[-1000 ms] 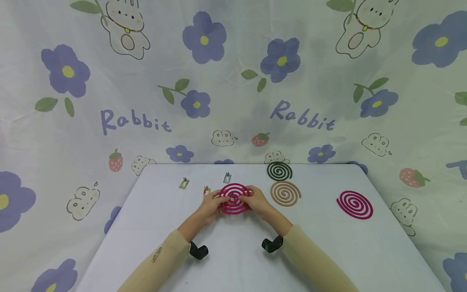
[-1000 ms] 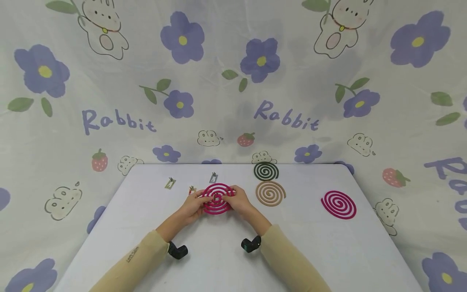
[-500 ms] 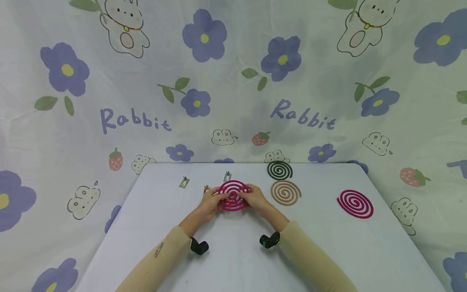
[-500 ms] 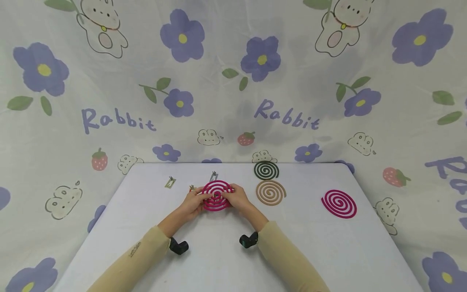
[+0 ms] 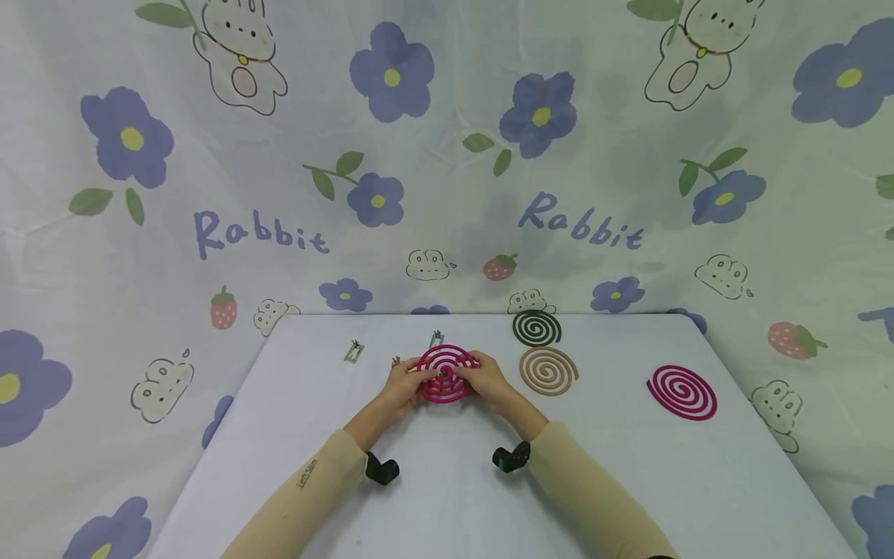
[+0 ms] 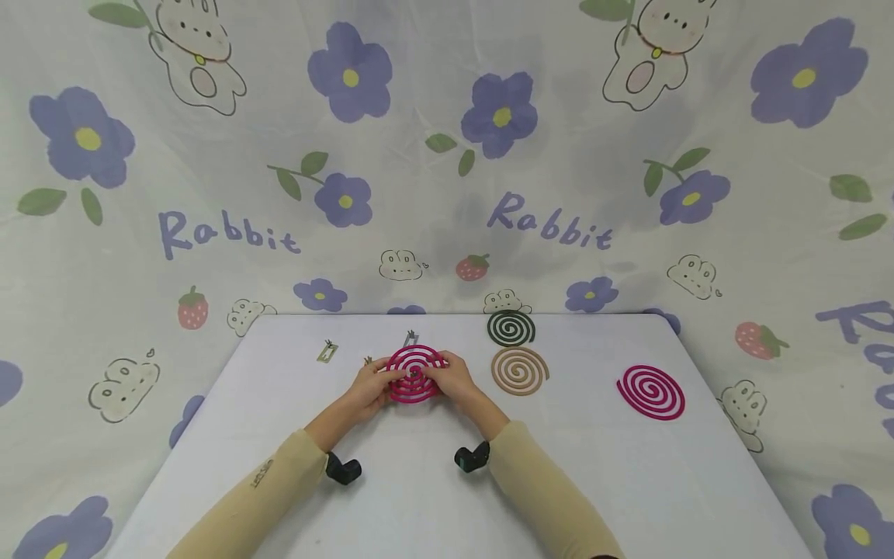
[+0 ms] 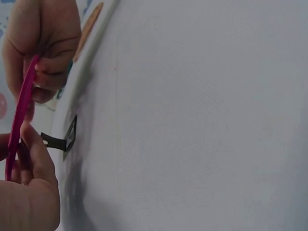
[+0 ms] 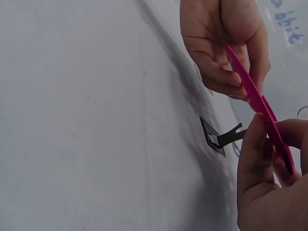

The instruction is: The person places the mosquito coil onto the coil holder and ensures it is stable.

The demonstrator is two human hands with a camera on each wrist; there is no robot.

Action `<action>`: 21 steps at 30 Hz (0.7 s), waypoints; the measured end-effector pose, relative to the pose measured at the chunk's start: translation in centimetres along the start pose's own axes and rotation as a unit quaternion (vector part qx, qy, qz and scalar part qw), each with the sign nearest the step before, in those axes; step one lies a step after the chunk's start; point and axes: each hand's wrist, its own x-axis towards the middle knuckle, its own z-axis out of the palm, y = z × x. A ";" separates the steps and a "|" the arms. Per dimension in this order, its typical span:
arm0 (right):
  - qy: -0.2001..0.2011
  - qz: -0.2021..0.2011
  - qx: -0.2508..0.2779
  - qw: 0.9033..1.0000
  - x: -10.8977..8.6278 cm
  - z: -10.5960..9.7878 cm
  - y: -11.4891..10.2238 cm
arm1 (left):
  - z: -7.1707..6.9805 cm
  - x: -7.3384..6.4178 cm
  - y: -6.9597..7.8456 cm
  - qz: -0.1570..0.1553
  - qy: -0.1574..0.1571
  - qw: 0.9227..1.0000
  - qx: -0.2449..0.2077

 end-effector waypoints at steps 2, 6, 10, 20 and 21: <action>0.003 0.001 0.000 1.000 0.1 0.1 0.0 | 0.0 0.1 0.0 0.000 0.003 1.000 0.001; 0.009 -0.001 0.005 1.000 0.3 0.3 0.0 | 0.0 0.4 0.0 0.002 0.005 1.000 0.006; 0.019 -0.002 0.004 1.000 0.5 0.5 0.0 | 0.1 0.5 -0.1 0.008 0.008 1.000 0.018; 0.044 0.001 0.012 0.999 0.8 0.9 0.5 | 0.7 0.8 -0.1 0.027 0.041 0.997 0.062; 0.045 0.004 0.013 0.999 0.9 0.9 0.5 | 0.7 0.9 -0.1 0.029 0.044 0.996 0.065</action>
